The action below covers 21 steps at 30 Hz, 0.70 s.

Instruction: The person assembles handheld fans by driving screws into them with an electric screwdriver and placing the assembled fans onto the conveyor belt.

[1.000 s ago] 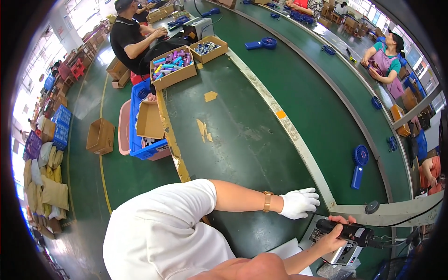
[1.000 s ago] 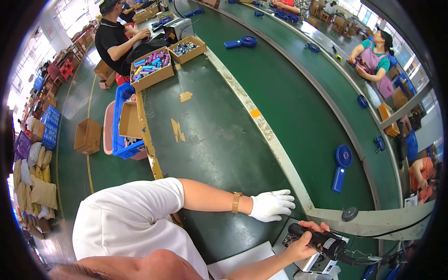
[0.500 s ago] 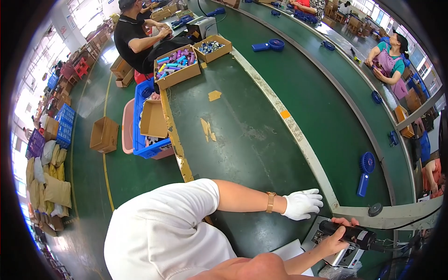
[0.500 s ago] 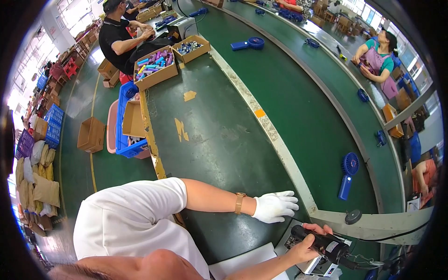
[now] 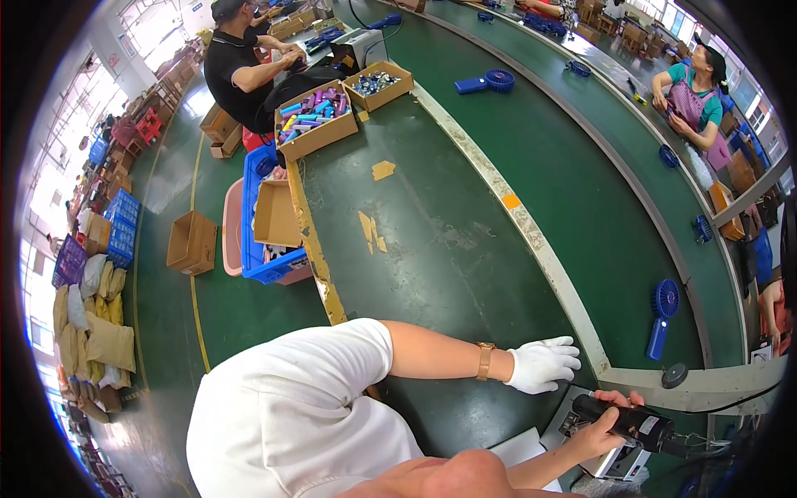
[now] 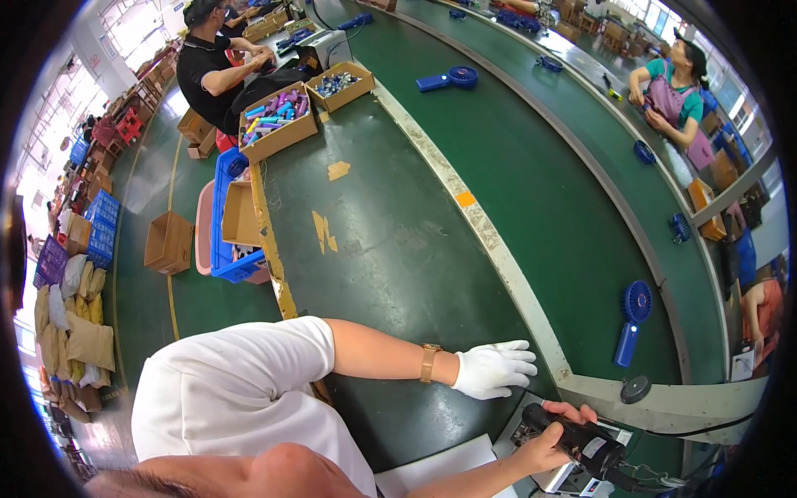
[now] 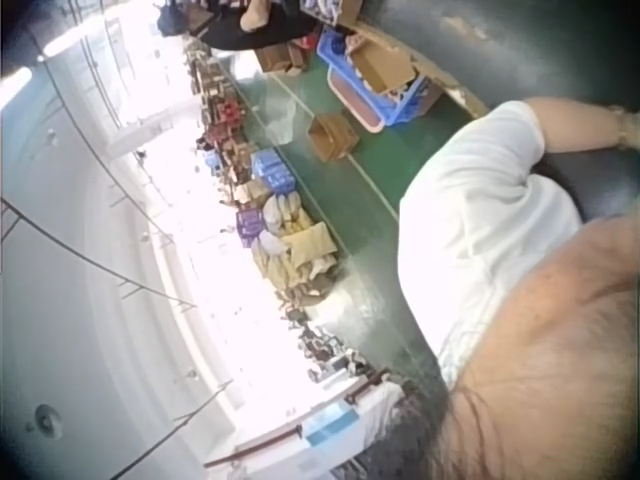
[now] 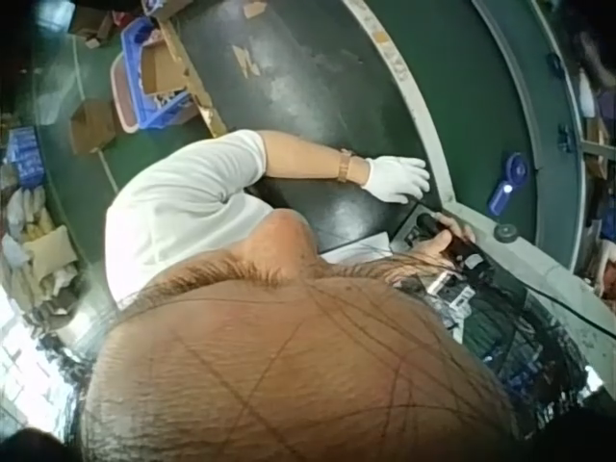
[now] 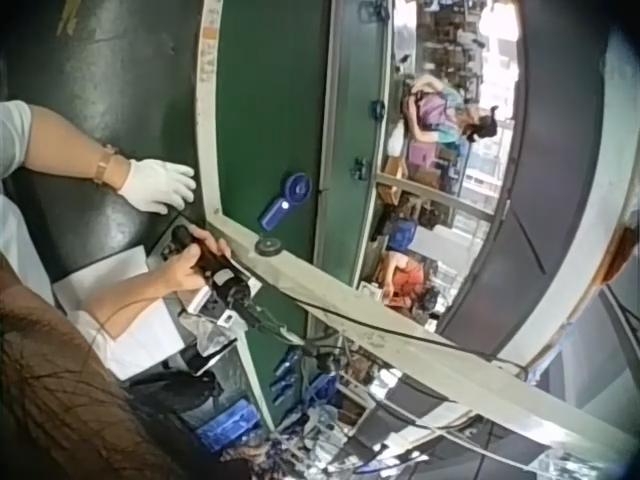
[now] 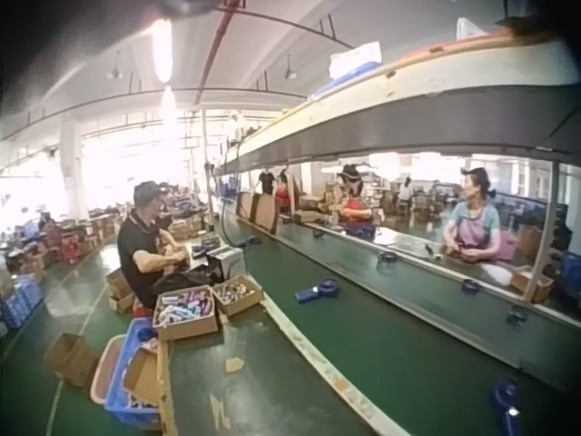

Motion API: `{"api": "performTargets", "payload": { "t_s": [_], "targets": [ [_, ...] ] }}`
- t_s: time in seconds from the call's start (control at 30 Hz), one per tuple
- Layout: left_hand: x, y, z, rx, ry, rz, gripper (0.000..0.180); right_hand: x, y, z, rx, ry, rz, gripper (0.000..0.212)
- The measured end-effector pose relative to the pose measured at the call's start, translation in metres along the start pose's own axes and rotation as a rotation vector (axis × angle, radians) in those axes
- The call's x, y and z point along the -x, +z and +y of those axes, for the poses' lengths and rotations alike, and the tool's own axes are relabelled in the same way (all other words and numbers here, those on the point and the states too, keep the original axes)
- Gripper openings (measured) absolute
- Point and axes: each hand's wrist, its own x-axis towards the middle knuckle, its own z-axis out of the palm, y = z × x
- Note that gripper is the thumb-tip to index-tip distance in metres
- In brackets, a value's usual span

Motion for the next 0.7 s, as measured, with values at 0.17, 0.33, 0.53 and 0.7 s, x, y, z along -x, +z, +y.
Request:
{"api": "performTargets", "payload": {
  "t_s": [0.17,0.33,0.53,0.7],
  "targets": [
    [0.0,0.002,-0.001,0.012,-0.01,0.008,0.024,0.0,0.0,-0.001,-0.005,0.013,0.012,0.051],
    [-0.001,0.002,-0.003,0.014,-0.013,-0.009,0.024,-0.001,-0.002,0.004,0.049,-0.011,0.003,0.048],
    [-0.003,-0.007,0.002,0.033,-0.05,-0.133,0.029,-0.001,0.001,-0.002,0.119,-0.051,0.025,0.053],
    [-0.002,-0.003,0.0,0.047,-0.042,-0.095,0.028,0.001,-0.012,0.012,0.028,-0.053,-0.034,0.038]
  ]
}}
